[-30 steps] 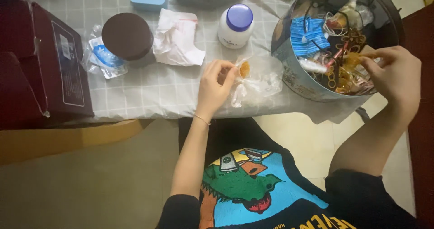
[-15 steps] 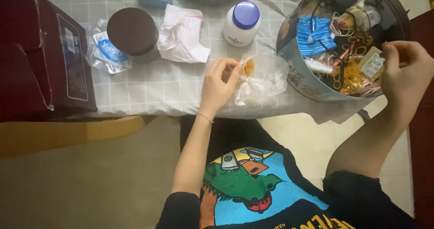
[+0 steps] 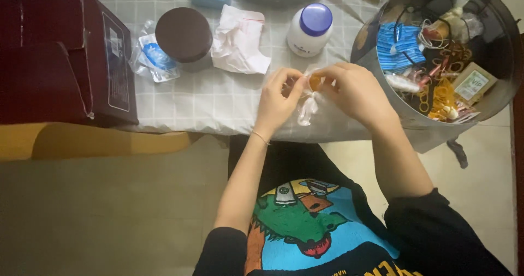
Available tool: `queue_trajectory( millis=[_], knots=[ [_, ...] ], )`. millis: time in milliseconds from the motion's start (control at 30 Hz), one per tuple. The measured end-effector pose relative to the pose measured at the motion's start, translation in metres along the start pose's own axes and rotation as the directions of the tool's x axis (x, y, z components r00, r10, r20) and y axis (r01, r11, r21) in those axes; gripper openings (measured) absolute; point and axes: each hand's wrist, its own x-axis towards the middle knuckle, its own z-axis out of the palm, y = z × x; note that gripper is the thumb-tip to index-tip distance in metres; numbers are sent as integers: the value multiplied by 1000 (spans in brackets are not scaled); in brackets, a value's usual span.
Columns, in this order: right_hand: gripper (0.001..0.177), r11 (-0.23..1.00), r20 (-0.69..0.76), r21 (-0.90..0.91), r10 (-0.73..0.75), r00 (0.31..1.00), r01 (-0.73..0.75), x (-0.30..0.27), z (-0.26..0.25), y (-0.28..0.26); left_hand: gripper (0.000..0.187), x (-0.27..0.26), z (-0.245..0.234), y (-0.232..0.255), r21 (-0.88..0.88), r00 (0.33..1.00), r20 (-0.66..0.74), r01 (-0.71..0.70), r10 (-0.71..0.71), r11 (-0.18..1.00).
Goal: Organizing and sorting various small household items from a round container onto a table.
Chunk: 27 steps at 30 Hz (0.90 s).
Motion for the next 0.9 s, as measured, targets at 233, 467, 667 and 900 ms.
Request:
queue_trajectory(
  millis=[233, 467, 667, 900],
  knots=[
    [21, 998, -243, -38, 46, 969, -57, -56, -77, 33, 14, 0, 1, 0, 7, 999, 16, 29, -30, 1000],
    [22, 761, -174, -340, 526, 833, -552, -101, -105, 140, 13, -3, 4, -5, 15, 999, 11, 40, -40, 999],
    [21, 705, -173, -310, 617, 767, -637, -102, -102, 162, 14, 0, 5, -3, 42, 999, 4, 49, -49, 998],
    [8, 838, -474, -142, 410, 779, -528, -110, -96, 138, 13, 0, 4, -2, 23, 999, 8, 38, -38, 999]
  ],
)
